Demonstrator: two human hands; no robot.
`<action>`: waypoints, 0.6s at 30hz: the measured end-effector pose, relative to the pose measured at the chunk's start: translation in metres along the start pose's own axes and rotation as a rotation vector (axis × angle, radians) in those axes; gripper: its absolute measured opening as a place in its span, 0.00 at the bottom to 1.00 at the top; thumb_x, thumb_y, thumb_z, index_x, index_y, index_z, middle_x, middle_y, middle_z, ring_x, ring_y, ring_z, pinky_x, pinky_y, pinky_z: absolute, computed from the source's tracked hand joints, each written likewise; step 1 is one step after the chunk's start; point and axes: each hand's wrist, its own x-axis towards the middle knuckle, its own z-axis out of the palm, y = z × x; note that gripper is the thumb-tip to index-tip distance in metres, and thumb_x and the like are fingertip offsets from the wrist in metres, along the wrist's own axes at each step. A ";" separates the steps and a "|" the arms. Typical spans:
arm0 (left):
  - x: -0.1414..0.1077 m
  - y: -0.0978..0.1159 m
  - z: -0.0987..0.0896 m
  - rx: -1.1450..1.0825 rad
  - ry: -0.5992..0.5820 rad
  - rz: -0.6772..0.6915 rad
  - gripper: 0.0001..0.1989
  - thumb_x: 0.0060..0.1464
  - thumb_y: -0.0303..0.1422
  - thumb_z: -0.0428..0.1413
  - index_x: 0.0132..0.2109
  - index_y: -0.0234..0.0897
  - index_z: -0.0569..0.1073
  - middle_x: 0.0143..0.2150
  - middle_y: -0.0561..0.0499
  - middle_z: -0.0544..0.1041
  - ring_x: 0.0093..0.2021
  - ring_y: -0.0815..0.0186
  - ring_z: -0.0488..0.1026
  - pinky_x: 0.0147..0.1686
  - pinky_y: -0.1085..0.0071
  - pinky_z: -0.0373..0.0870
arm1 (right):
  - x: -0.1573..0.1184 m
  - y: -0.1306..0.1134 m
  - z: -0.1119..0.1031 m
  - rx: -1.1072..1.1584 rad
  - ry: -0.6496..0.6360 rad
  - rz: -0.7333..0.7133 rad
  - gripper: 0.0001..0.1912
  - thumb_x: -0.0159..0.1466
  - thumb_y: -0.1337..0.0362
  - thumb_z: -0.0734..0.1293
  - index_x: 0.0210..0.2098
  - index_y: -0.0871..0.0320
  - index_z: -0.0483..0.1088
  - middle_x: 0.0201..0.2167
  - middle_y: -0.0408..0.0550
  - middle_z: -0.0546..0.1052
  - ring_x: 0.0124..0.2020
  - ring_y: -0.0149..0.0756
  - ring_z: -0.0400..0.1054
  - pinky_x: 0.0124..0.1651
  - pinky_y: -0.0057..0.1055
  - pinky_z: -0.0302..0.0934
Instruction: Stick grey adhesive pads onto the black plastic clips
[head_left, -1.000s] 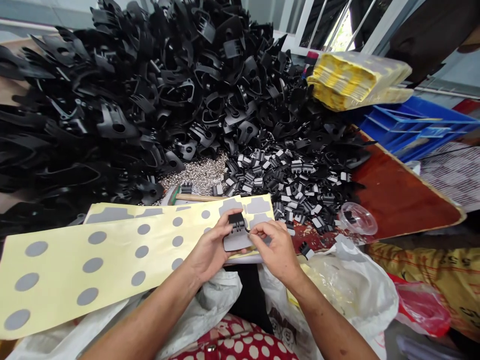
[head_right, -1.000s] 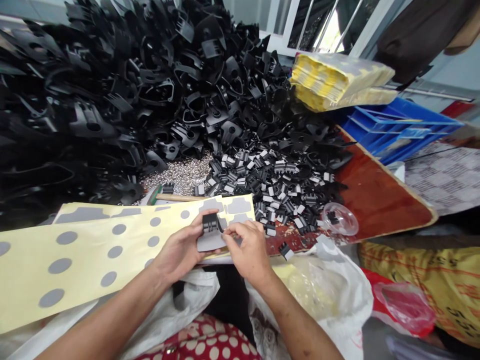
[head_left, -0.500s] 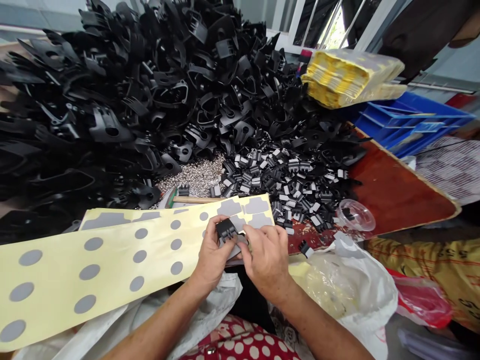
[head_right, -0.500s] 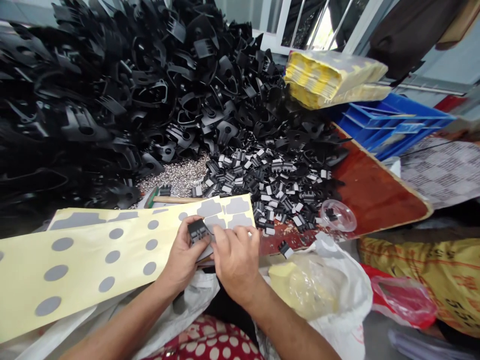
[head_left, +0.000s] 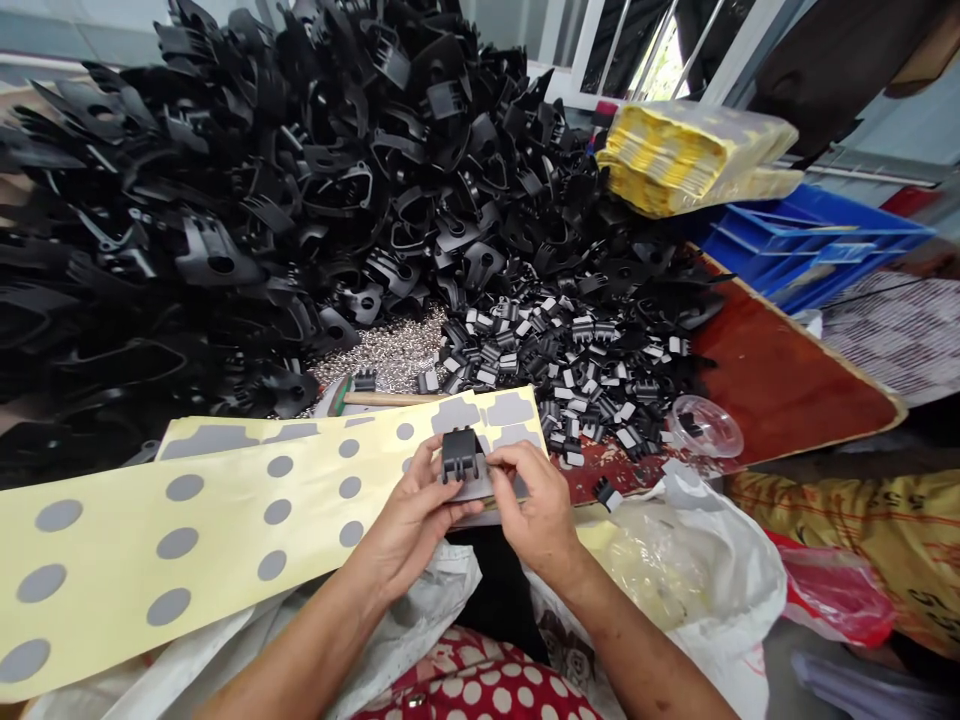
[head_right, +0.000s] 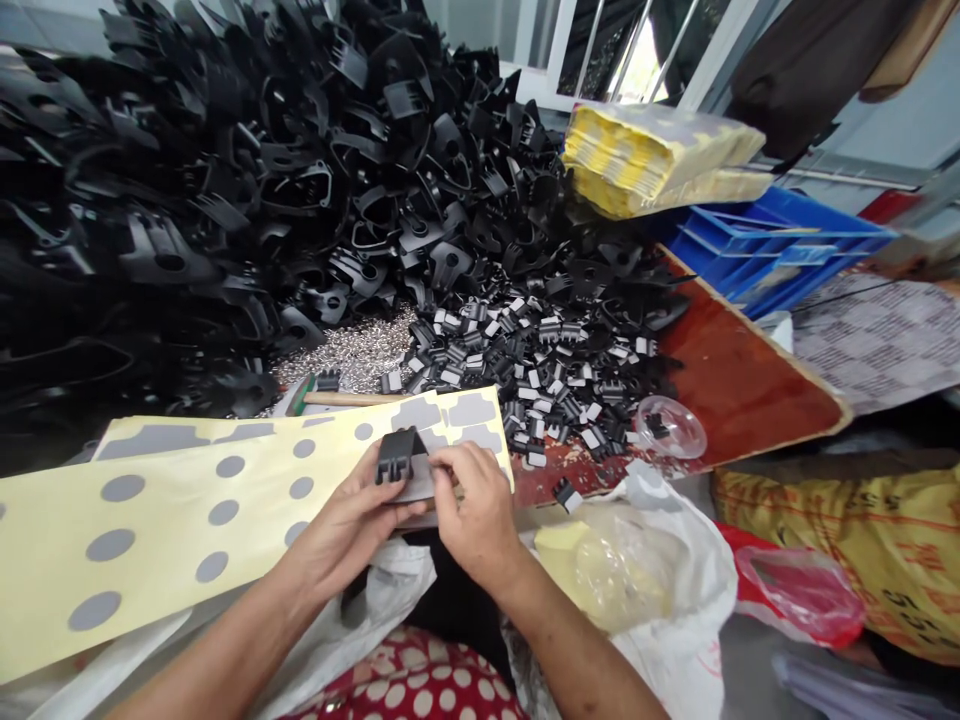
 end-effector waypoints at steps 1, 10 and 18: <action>-0.001 0.001 -0.001 -0.044 -0.004 -0.027 0.23 0.50 0.29 0.70 0.52 0.43 0.74 0.48 0.49 0.76 0.42 0.63 0.76 0.41 0.65 0.78 | 0.001 0.000 0.001 0.014 0.002 0.006 0.08 0.68 0.71 0.62 0.40 0.54 0.71 0.35 0.46 0.77 0.38 0.37 0.71 0.42 0.32 0.63; -0.025 0.013 -0.004 -0.032 0.102 -0.060 0.18 0.50 0.33 0.71 0.48 0.37 0.80 0.41 0.48 0.80 0.38 0.64 0.75 0.41 0.68 0.75 | 0.002 -0.004 0.001 -0.071 -0.127 -0.064 0.08 0.70 0.67 0.64 0.44 0.55 0.75 0.48 0.52 0.76 0.51 0.44 0.68 0.55 0.43 0.62; -0.049 0.025 -0.034 0.071 0.182 0.016 0.21 0.49 0.36 0.71 0.50 0.39 0.79 0.38 0.48 0.81 0.40 0.65 0.74 0.45 0.73 0.70 | 0.001 -0.035 0.017 -0.176 -0.130 -0.302 0.08 0.68 0.67 0.67 0.45 0.52 0.76 0.56 0.49 0.76 0.59 0.46 0.65 0.65 0.49 0.54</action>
